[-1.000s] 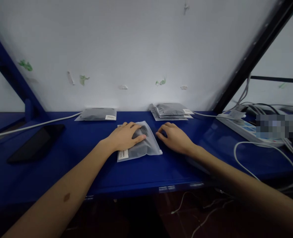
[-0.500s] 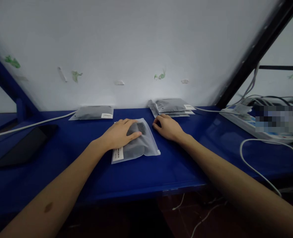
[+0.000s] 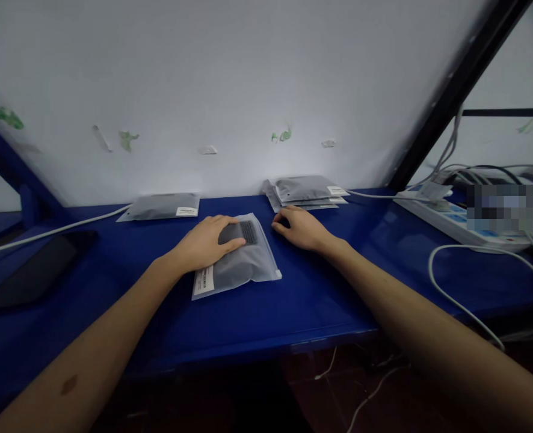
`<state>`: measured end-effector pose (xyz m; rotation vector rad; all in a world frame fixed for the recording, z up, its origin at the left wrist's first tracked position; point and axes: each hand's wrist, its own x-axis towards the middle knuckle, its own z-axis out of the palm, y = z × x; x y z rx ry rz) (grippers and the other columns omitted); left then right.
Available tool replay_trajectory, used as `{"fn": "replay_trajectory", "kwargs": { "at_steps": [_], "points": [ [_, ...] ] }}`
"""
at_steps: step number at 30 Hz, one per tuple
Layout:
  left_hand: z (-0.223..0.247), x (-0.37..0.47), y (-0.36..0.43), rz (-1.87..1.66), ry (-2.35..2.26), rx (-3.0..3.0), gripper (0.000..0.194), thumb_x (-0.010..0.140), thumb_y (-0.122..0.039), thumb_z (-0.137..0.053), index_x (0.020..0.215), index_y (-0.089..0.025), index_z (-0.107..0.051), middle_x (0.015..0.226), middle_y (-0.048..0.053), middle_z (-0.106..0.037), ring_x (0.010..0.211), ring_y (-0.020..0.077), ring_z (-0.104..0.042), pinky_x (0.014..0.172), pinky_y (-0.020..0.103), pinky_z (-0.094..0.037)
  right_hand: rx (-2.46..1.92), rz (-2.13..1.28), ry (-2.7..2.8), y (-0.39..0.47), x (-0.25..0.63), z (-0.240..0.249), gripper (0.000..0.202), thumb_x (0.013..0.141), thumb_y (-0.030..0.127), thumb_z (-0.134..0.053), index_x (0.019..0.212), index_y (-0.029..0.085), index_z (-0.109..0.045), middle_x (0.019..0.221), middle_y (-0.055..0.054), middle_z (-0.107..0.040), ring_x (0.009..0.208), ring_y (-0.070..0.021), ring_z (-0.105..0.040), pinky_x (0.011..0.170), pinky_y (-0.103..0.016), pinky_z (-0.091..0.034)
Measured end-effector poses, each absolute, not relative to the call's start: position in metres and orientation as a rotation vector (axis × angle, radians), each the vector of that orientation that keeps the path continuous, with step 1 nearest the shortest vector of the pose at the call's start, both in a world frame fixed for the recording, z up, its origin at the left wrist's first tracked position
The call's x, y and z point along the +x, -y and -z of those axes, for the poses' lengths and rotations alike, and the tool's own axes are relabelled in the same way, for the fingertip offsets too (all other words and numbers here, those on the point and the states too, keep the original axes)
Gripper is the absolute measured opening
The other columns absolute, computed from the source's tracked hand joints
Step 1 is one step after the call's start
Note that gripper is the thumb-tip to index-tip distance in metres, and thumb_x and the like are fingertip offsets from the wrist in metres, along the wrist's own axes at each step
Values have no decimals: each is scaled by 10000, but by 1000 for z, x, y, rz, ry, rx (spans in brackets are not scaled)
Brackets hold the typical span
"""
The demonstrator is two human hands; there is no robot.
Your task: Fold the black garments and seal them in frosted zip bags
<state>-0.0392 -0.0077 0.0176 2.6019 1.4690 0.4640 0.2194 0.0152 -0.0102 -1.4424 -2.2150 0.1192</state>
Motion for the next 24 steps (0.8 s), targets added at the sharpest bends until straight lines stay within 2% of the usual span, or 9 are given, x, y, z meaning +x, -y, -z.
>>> {"fn": "replay_trajectory", "kwargs": {
  "at_steps": [8,15,20,24],
  "points": [
    [-20,-40,9,-452,-1469,2573,580,890,-612,-527,1318,-224,-581,1307,98,-627,1198,309,-560,1007,454,-441,-1441,-122,2201,-17,220,12,175,898,302,-542,895,185,-673,984,-110,-687,957,-239,-619,875,-385,-476],
    [-18,-41,7,-471,-1443,2576,504,893,-612,-526,1225,-246,-626,1288,77,-636,1198,289,-551,1002,426,-425,-1435,-104,2204,-20,222,14,175,903,314,-550,887,187,-670,966,-105,-678,933,-233,-620,866,-374,-472],
    [-20,-41,10,-437,-1448,2576,574,902,-654,-479,1286,-242,-593,1323,83,-620,1222,290,-541,1014,435,-424,-1420,-92,2209,-20,221,14,181,902,315,-551,853,189,-672,951,-102,-681,927,-235,-618,871,-381,-471],
    [-23,-40,16,-365,-1471,2540,723,886,-700,-462,1448,-245,-468,1465,105,-513,1339,331,-451,1081,484,-373,-1426,-89,2202,-20,223,15,180,900,315,-552,876,186,-675,968,-104,-679,938,-230,-618,880,-379,-468]
  ]
}}
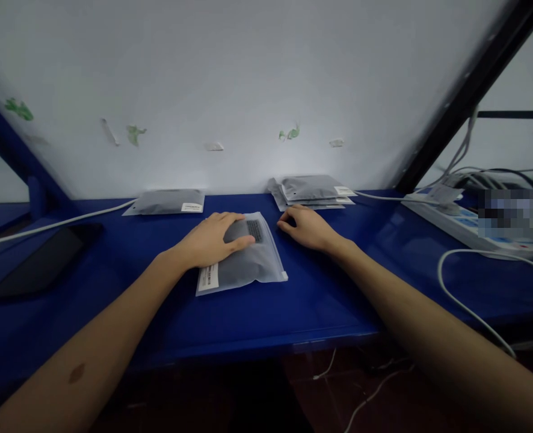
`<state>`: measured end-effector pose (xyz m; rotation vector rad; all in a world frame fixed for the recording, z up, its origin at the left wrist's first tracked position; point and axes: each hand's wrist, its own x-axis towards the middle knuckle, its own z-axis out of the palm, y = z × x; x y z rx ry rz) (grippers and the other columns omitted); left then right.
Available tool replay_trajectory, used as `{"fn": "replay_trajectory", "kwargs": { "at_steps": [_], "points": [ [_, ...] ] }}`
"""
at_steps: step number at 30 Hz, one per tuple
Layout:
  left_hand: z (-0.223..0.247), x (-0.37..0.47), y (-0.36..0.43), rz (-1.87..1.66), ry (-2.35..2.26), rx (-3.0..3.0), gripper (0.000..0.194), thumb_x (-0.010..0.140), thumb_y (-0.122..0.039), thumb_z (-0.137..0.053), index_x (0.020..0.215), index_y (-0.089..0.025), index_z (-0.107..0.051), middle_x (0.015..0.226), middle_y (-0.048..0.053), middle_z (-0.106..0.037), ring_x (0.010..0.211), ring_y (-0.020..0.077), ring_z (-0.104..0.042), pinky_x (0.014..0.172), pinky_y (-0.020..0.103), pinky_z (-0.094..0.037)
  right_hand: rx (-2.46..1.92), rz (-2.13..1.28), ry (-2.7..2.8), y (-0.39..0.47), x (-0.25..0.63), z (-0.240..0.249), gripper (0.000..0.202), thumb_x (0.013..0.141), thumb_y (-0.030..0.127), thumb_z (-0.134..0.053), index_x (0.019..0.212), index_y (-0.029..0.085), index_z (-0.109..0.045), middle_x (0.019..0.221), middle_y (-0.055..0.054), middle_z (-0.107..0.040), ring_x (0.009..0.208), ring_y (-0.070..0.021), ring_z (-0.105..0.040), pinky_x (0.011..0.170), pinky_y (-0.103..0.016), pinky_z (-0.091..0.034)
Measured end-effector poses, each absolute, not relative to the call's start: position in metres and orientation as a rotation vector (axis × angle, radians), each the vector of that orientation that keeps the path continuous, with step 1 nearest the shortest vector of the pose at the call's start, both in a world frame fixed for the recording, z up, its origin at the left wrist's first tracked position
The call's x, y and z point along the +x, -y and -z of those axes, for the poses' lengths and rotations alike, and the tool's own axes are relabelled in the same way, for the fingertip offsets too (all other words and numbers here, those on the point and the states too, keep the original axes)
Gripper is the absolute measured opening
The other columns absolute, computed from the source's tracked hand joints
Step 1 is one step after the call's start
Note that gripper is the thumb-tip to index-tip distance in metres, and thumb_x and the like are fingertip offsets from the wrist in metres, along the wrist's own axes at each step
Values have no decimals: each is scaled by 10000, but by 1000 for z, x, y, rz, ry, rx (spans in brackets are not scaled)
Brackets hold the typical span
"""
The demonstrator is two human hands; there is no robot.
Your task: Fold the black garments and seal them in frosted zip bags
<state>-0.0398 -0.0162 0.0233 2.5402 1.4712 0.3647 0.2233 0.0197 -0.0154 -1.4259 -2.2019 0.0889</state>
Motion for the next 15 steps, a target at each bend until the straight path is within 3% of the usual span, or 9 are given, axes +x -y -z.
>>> {"fn": "replay_trajectory", "kwargs": {
  "at_steps": [4,10,15],
  "points": [
    [-22,-39,18,-290,-1423,2541,801,885,-731,-426,1535,-270,-343,1568,102,-391,1426,351,-345,1150,525,-278,-1388,-86,2209,-16,220,13,158,878,317,-593,856,186,-676,931,-96,-678,890,-224,-611,833,-368,-469],
    [-18,-37,18,-266,-1400,2568,760,903,-689,-409,1544,-292,-316,1586,79,-362,1447,351,-310,1164,522,-266,-1174,-254,2144,-3,197,8,166,885,300,-579,837,183,-687,867,-65,-689,791,-183,-608,768,-329,-468],
    [-19,-33,21,-266,-1385,2601,788,899,-708,-395,1544,-264,-313,1580,94,-363,1442,353,-314,1168,524,-263,-1292,-341,2025,1,187,6,260,889,373,-562,843,161,-704,881,-94,-692,791,-194,-608,736,-319,-450]
  ]
}}
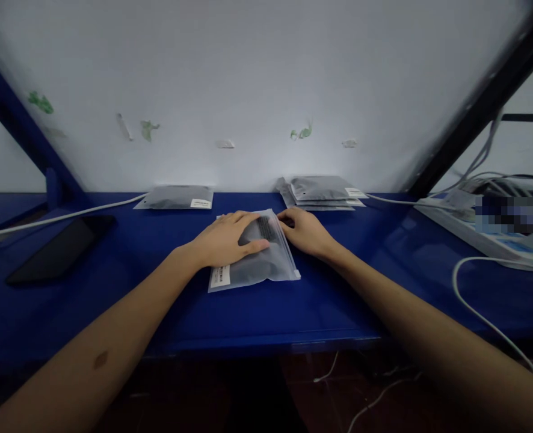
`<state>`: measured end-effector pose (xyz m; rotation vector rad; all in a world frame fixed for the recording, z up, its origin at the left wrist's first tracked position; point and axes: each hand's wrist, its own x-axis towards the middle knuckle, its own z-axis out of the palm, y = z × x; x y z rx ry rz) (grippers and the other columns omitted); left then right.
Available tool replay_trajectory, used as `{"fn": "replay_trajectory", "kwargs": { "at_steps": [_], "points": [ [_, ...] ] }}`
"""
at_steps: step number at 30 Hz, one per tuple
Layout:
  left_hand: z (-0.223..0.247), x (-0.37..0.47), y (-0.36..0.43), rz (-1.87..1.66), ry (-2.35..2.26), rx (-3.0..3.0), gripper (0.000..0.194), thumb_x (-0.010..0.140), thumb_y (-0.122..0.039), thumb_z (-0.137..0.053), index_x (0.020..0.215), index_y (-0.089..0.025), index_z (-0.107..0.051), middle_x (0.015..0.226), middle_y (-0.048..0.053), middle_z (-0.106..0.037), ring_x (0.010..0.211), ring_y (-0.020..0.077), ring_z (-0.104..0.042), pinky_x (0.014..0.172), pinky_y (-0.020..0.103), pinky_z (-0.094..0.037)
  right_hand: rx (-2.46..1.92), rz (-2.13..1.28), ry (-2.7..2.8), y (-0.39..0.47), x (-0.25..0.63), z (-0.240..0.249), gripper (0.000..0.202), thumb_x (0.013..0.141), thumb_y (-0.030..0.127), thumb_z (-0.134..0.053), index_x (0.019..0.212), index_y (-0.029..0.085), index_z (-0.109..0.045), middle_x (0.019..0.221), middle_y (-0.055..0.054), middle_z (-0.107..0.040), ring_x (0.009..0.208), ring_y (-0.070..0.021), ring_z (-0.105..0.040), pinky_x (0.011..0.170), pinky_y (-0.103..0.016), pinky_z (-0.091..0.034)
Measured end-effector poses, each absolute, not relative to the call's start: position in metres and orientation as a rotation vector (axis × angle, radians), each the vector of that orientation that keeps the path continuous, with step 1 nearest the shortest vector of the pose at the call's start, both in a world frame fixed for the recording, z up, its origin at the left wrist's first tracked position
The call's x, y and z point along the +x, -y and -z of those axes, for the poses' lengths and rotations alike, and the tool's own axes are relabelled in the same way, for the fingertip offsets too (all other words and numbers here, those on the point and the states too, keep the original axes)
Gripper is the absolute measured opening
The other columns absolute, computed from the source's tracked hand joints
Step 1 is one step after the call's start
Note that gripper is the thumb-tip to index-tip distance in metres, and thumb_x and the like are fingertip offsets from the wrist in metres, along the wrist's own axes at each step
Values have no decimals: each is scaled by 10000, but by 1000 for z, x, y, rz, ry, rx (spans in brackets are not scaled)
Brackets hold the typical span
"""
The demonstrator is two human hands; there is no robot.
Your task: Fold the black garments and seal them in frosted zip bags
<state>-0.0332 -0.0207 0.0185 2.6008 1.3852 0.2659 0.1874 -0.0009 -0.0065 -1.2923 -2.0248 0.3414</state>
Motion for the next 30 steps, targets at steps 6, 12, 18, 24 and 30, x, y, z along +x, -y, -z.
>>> {"fn": "replay_trajectory", "kwargs": {
  "at_steps": [6,12,18,24,30],
  "points": [
    [-17,-30,23,-297,-1380,2604,814,885,-740,-390,1541,-265,-314,1553,115,-391,1415,373,-345,1157,555,-269,-1314,-578,2044,3,182,4,463,811,527,-597,519,172,-545,500,22,-445,532,-114,-395,537,-274,-312],
    [-12,-31,20,-273,-1374,2578,811,928,-708,-328,1576,-232,-224,1597,145,-316,1456,385,-274,1172,559,-233,-1299,-444,2031,3,182,6,343,784,449,-626,575,181,-580,610,-10,-528,692,-167,-507,635,-282,-405],
    [-8,-31,18,-244,-1480,2556,811,969,-665,-244,1592,-157,-141,1618,198,-250,1487,372,-217,1188,571,-167,-1724,-17,1957,-9,213,9,337,852,415,-581,610,181,-598,852,-116,-624,745,-215,-588,672,-350,-469],
    [-10,-47,11,-163,-1493,2614,615,959,-560,-387,1525,-321,-368,1584,109,-360,1459,381,-267,1156,612,-206,-1910,325,1918,-14,250,11,274,898,373,-566,868,142,-712,1046,-199,-642,972,-326,-624,784,-438,-493],
    [-19,-54,9,-312,-1361,2717,507,876,-245,-451,1357,-312,-596,1445,35,-538,1322,270,-448,1106,447,-368,-1801,277,1735,1,231,-5,390,910,498,-544,1056,160,-672,1072,-152,-687,967,-295,-638,799,-418,-497]
  ]
}}
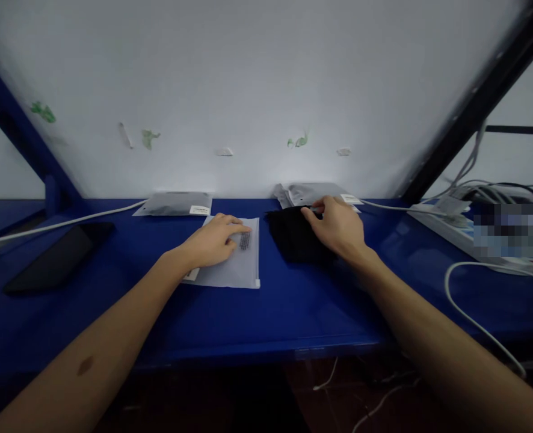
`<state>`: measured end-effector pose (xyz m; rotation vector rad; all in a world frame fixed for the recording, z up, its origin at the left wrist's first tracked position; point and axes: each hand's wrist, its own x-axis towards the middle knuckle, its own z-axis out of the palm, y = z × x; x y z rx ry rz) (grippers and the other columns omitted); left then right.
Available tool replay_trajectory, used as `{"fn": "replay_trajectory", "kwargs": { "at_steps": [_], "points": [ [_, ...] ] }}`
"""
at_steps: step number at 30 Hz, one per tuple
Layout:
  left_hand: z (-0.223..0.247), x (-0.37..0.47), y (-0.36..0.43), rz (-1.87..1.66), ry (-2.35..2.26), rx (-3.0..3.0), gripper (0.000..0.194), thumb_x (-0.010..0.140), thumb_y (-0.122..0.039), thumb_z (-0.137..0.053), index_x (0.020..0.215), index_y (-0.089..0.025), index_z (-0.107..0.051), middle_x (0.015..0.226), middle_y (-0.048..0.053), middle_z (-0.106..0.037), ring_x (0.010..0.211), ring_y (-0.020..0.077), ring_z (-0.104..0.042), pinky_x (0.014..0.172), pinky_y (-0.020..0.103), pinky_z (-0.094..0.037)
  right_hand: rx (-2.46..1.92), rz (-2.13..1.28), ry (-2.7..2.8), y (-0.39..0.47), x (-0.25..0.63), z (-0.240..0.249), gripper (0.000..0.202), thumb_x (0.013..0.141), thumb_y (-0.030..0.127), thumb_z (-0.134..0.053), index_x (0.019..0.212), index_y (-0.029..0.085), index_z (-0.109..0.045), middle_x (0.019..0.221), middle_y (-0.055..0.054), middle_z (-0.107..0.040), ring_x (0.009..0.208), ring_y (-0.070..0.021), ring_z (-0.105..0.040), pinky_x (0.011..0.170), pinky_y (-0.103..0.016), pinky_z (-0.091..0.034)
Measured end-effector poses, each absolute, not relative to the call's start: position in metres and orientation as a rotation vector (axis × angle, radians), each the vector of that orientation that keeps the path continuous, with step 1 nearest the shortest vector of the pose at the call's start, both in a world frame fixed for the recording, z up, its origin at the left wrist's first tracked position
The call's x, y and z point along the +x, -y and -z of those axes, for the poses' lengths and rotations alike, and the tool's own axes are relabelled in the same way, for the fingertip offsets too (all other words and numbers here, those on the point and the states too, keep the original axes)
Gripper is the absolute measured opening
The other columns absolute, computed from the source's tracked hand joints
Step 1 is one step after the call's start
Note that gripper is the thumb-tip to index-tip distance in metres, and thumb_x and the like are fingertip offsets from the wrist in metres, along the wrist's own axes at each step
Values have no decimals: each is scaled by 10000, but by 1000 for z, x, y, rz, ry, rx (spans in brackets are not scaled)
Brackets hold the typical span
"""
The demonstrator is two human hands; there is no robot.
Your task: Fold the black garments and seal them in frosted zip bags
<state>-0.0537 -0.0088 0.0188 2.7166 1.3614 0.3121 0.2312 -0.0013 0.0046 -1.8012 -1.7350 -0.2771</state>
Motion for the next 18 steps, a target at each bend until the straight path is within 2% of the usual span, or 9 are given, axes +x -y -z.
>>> {"fn": "replay_trajectory", "kwargs": {
  "at_steps": [3,5,11,15,18],
  "points": [
    [-20,-49,10,-336,-1341,2744,449,894,-261,-436,1291,-267,-646,1315,45,-639,1211,260,-541,1062,430,-407,-1755,179,1917,13,213,-8,454,882,599,-544,971,179,-692,1026,-137,-701,927,-290,-650,787,-416,-497],
    [-20,-48,9,-325,-1377,2753,408,920,-309,-422,1229,-237,-678,1240,65,-677,1170,265,-573,1047,430,-417,-1673,109,2123,18,205,-7,468,877,604,-551,992,178,-706,1028,-134,-706,937,-288,-655,800,-413,-498],
    [-23,-54,5,-346,-1698,2688,380,935,-385,-394,1022,-192,-709,1036,118,-715,969,272,-651,887,405,-490,-1288,33,2458,22,204,-8,345,894,353,-550,1156,191,-705,1188,-101,-697,1008,-256,-660,898,-379,-480],
    [-22,-57,1,-381,-1882,2621,376,925,-398,-404,1008,-175,-695,991,138,-720,926,284,-663,824,408,-503,-1257,-71,2445,25,204,-14,249,851,275,-550,993,204,-742,1072,-67,-726,931,-223,-664,840,-340,-472],
    [-22,-57,2,-406,-1971,2564,378,925,-423,-411,1024,-187,-690,987,135,-725,905,287,-668,787,411,-507,-1268,-71,2416,28,200,-16,259,895,387,-541,806,208,-706,879,-49,-710,785,-192,-634,732,-330,-438]
  ]
}}
